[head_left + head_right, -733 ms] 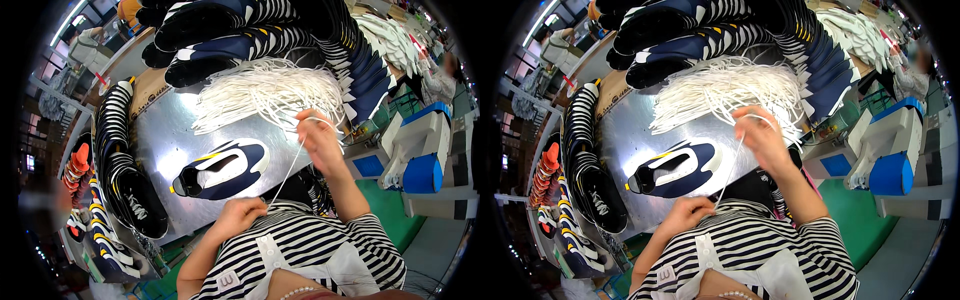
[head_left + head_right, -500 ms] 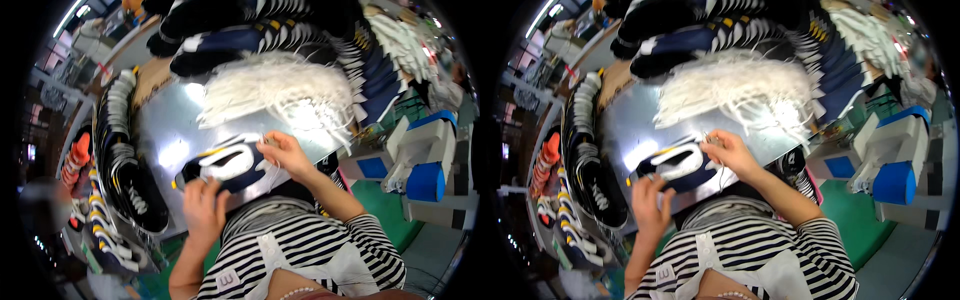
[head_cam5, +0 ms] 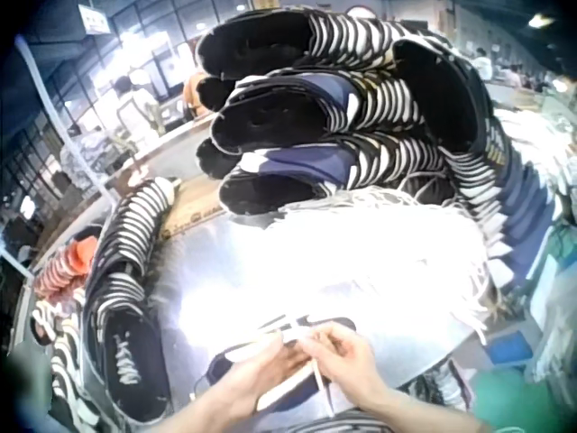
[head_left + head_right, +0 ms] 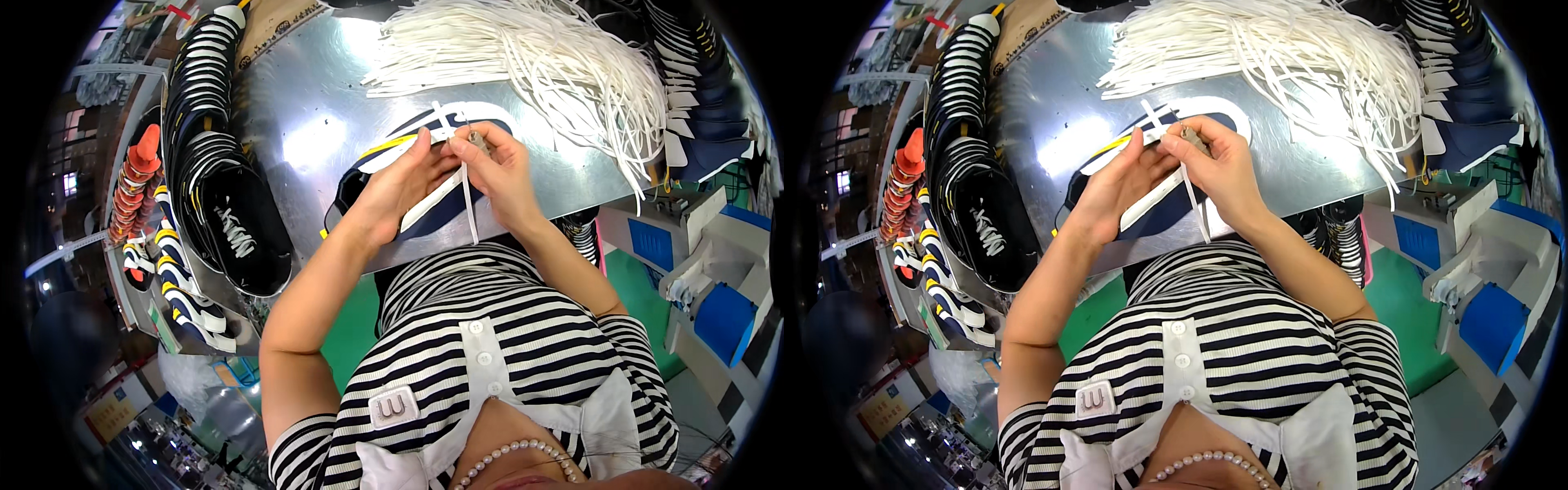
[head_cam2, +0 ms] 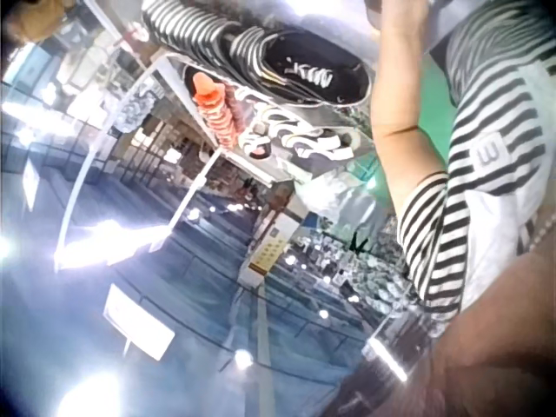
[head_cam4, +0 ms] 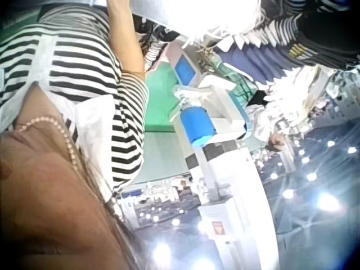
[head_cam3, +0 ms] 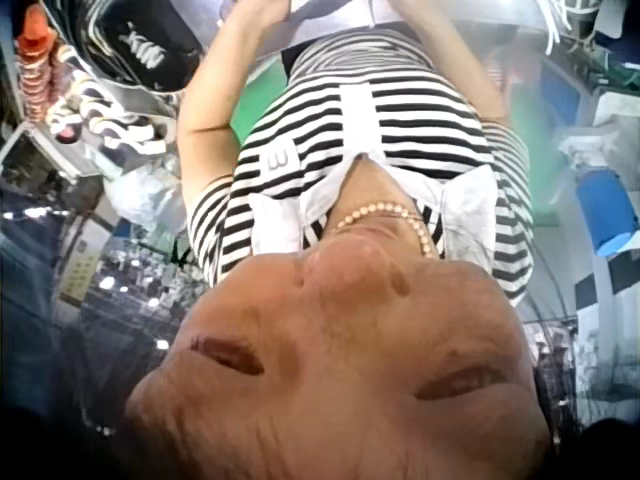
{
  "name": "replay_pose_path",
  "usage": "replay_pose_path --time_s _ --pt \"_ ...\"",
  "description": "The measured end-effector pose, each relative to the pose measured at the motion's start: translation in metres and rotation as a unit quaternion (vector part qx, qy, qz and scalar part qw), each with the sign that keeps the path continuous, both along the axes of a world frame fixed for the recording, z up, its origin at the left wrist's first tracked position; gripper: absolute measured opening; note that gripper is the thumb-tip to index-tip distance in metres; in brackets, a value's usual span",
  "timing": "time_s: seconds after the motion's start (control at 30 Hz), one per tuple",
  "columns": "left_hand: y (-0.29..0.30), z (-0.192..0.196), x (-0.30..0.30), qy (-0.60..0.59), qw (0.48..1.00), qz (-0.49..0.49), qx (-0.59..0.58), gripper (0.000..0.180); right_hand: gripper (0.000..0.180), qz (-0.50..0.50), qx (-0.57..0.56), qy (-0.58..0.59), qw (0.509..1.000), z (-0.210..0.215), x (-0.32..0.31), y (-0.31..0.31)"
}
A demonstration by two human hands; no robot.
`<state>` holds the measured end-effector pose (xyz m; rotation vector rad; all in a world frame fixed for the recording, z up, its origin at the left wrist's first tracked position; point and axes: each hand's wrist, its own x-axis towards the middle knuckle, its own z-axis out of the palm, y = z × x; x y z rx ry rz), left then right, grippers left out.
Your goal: The person laces a blue and white sneaker with white shoelaces. They thread the laces through the eyelets, pull them tight, and tie a knot at the top. The person then places the finished shoe on a stack of other shoes.
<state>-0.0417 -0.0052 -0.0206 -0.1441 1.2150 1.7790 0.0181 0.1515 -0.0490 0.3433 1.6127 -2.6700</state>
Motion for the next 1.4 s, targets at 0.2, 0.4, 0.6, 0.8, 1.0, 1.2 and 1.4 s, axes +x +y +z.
replay_pose_path --time_s 0.2,0.4,0.6,0.8,1.0,1.2,1.4 --pt "0.010 0.010 0.011 0.067 0.991 0.112 -0.040 0.053 0.010 -0.015 0.043 -0.033 0.998 0.021 0.019 0.002" --pt "-0.001 -0.003 0.023 0.180 0.973 0.105 -0.104 0.029 0.009 0.022 0.057 -0.026 0.998 0.020 0.021 0.002" --pt "-0.004 0.007 0.028 0.225 0.960 0.101 -0.131 0.024 0.014 0.067 0.176 -0.021 0.982 0.026 0.030 0.000" --pt "-0.003 0.005 0.035 0.258 0.946 0.084 -0.175 0.027 0.018 0.032 0.236 0.036 0.971 0.044 0.040 0.013" --pt "0.007 0.016 0.041 0.313 0.934 0.096 -0.140 0.020 0.016 0.050 0.207 0.003 0.977 0.046 0.037 0.017" --pt "0.002 0.012 0.038 0.288 0.946 0.073 -0.130 0.025 0.016 0.054 0.209 -0.014 0.976 0.050 0.037 0.018" --pt "0.006 0.002 0.044 0.382 0.906 0.063 -0.171 0.024 0.014 0.047 0.358 0.026 0.932 0.048 0.032 0.024"
